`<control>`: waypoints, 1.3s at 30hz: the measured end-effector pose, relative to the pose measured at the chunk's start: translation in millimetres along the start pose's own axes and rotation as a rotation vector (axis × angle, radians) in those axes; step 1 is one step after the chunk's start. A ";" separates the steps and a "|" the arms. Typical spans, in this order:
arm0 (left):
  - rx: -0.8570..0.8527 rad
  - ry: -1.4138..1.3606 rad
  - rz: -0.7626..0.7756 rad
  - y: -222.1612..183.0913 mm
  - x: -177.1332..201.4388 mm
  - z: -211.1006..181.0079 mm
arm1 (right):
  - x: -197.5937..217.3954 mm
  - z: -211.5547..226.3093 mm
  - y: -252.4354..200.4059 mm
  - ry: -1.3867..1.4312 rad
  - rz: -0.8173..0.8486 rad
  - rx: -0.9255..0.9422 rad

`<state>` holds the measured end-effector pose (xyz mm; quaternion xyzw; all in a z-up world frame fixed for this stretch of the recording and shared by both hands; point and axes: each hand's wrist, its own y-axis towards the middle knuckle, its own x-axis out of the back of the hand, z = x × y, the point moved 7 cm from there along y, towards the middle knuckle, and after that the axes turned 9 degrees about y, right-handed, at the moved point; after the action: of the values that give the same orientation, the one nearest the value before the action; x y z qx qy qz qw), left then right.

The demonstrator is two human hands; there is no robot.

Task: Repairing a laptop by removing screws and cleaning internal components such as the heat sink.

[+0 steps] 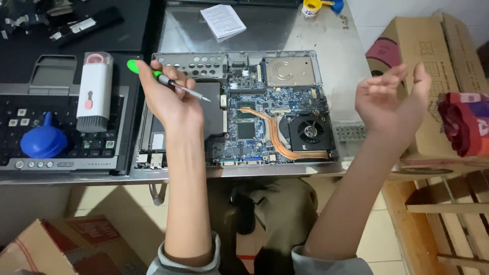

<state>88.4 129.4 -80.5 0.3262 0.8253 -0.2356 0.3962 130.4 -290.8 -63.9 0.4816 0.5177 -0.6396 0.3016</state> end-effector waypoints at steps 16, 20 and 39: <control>0.056 -0.002 -0.017 0.2 -4.3 8.9 | -21.3 -147.4 -76.9 -1.896 0.999 0.132; 0.021 0.010 0.021 0.6 -5.8 4.6 | 28.0 -175.3 -47.8 -2.316 1.014 -0.003; 0.082 0.033 -0.056 2.6 -3.7 9.0 | -5.5 -182.2 -84.0 -2.108 1.225 0.033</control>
<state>96.5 124.0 -83.0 0.3230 0.8302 -0.2748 0.3618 113.3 -94.1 -27.6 -0.1050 -0.3018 -0.4754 0.8197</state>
